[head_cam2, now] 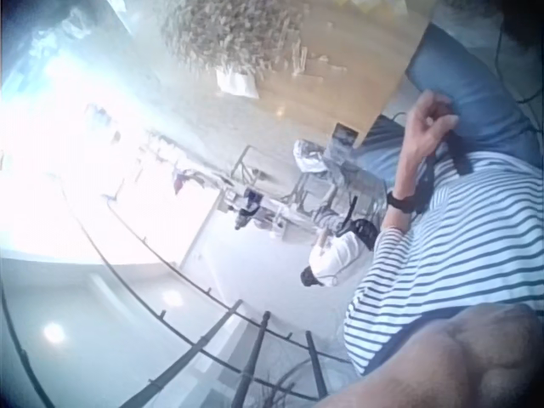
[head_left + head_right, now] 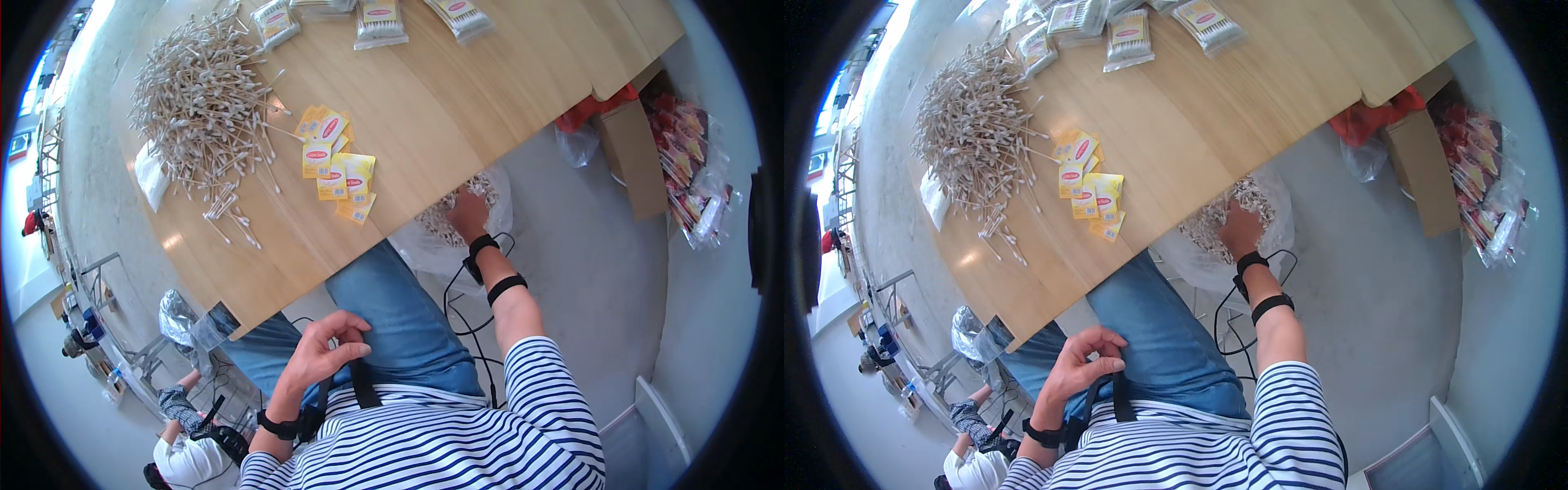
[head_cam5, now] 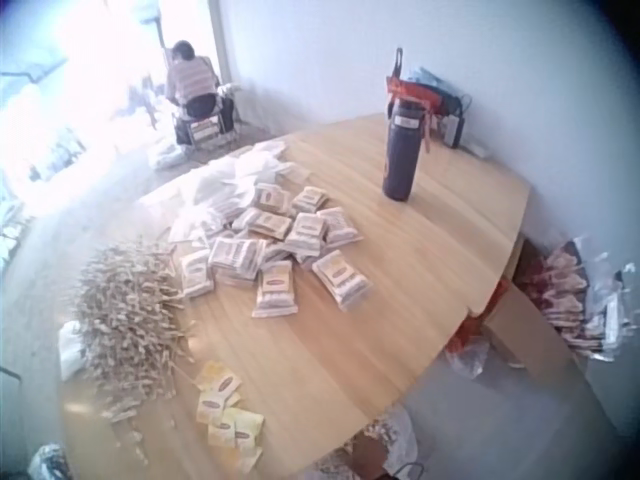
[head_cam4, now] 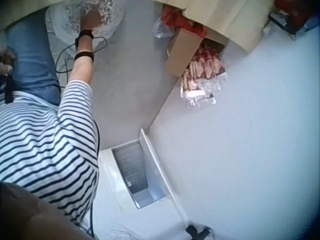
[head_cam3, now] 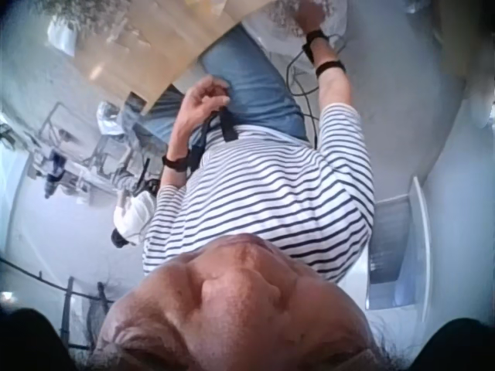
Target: Packaging cotton swabs into plastic bags and arranging them on a table.
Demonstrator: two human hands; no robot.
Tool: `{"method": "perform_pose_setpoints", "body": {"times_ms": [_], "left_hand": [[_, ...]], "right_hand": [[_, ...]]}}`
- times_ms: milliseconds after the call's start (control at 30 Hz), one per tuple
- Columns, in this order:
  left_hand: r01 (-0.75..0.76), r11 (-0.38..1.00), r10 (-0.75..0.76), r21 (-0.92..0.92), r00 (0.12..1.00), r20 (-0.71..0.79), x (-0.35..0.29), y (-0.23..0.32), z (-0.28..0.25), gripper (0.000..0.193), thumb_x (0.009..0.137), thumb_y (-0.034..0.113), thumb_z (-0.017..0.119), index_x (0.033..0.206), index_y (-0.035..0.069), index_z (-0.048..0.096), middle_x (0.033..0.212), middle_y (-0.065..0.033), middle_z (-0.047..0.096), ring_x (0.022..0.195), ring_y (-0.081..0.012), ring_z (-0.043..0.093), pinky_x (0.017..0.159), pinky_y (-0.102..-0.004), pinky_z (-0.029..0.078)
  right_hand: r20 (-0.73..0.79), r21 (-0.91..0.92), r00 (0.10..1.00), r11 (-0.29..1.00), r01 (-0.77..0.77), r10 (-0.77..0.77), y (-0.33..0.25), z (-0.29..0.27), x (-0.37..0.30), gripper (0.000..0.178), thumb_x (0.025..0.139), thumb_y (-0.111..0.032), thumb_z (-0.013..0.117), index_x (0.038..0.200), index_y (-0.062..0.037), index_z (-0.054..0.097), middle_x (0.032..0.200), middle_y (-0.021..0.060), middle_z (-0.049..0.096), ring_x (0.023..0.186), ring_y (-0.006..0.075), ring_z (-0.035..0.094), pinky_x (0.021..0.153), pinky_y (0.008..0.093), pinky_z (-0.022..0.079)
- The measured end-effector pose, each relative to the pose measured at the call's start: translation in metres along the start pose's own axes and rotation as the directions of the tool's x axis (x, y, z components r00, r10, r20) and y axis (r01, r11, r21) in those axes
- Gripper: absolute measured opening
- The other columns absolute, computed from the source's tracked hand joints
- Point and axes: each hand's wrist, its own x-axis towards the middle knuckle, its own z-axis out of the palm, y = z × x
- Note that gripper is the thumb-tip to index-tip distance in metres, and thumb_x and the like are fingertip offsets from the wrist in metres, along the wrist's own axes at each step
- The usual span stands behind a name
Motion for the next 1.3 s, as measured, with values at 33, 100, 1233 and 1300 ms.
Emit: {"method": "perform_pose_setpoints", "body": {"times_ms": [33, 100, 1233, 1300], "left_hand": [[0.0, 1.0, 0.0, 0.006, 1.0, 0.012, -0.003, 0.0, 0.001, 0.029, 0.083, 0.012, 0.079, 0.107, 0.0, 0.067, 0.075, -0.0011, 0.065, 0.069, -0.0088, 0.058, 0.068, -0.026, 0.047], [-0.009, 1.0, 0.008, 0.029, 1.0, 0.028, -0.008, 0.0, 0.001, 0.03, 0.084, 0.012, 0.078, 0.11, 0.0, 0.067, 0.078, -0.0015, 0.066, 0.073, -0.009, 0.059, 0.071, -0.0255, 0.048], [-0.353, 0.881, 0.334, -0.316, 0.936, -0.114, -0.093, -0.075, -0.043, 0.033, 0.085, 0.005, 0.075, 0.116, -0.001, 0.065, 0.083, -0.0005, 0.064, 0.077, -0.0064, 0.059, 0.072, -0.0216, 0.05], [-0.373, 0.862, 0.358, -0.342, 0.927, -0.109, -0.093, -0.079, -0.045, 0.033, 0.085, 0.004, 0.075, 0.116, -0.001, 0.065, 0.084, -0.0005, 0.064, 0.077, -0.0065, 0.06, 0.072, -0.0214, 0.049]], "right_hand": [[-0.008, 0.0, 1.0, 1.0, 0.003, -0.003, 0.001, -0.003, -0.004, 0.049, 0.075, -0.019, 0.072, 0.122, -0.0169, 0.058, 0.097, 0.013, 0.073, 0.109, 0.0416, 0.064, 0.093, 0.0551, 0.049], [-0.049, 0.111, 0.997, 0.993, -0.047, 0.053, 0.001, -0.018, -0.015, 0.053, 0.07, -0.019, 0.075, 0.12, -0.0148, 0.059, 0.095, 0.0148, 0.072, 0.099, 0.0404, 0.068, 0.091, 0.0537, 0.051], [-0.149, 0.481, 0.983, 0.861, 0.164, -0.105, 0.003, -0.238, -0.178, 0.057, 0.054, 0.002, 0.079, 0.109, -0.0015, 0.069, 0.097, 0.0066, 0.074, 0.089, 0.0185, 0.069, 0.081, 0.0334, 0.055], [-0.129, 0.547, 0.98, 0.814, 0.198, -0.152, 0.0, -0.266, -0.183, 0.056, 0.054, 0.003, 0.078, 0.11, -0.0009, 0.069, 0.097, 0.0069, 0.074, 0.089, 0.0186, 0.069, 0.081, 0.0331, 0.055]]}}
